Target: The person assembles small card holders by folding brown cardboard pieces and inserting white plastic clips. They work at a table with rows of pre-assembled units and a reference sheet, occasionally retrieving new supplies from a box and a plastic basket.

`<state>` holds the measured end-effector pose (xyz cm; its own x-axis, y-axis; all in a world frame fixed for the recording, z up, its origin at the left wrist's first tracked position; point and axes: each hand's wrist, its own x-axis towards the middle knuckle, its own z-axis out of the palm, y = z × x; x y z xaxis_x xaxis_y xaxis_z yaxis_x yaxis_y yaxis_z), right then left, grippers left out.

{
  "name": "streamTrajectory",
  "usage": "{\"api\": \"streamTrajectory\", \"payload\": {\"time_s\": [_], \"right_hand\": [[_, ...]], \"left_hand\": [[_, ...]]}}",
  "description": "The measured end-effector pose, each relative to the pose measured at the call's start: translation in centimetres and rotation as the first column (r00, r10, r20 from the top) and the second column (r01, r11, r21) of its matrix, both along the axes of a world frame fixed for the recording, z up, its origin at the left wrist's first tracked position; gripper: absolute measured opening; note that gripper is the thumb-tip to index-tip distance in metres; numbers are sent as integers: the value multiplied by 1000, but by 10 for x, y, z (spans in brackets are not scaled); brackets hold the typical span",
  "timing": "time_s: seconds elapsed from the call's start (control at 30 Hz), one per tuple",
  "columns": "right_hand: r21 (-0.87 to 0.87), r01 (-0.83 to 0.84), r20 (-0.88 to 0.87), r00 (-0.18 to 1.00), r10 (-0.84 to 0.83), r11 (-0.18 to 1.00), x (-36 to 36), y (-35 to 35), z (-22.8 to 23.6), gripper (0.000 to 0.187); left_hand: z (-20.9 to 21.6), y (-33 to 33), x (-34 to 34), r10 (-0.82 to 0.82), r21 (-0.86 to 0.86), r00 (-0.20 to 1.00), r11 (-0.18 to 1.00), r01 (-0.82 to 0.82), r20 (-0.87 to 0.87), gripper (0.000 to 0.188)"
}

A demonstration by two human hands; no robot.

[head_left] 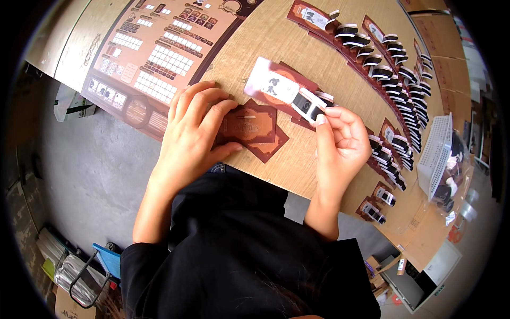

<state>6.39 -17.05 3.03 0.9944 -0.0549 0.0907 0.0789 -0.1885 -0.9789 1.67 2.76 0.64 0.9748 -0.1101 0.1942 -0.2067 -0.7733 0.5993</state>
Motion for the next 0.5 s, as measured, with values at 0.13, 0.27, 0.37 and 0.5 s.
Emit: {"api": "streamTrajectory", "payload": {"time_s": [0.13,0.27,0.37,0.5], "right_hand": [[-58,54,14,998,-53,997,2,2,-2,16],[-138,122,96,989,-109,983,5,6,-7,14],[-279,170,184,975,-121,945,4,6,-9,14],[-535,228,291,954,-76,813,5,5,-12,14]], "left_hand": [[2,1,0,-17,-12,1000,1000,17,-5,62],[6,0,0,-4,-39,999,999,2,-37,63],[10,-1,0,-1,-32,998,999,-1,-64,62],[11,-2,-1,1,-50,998,999,-4,-59,59]]}}
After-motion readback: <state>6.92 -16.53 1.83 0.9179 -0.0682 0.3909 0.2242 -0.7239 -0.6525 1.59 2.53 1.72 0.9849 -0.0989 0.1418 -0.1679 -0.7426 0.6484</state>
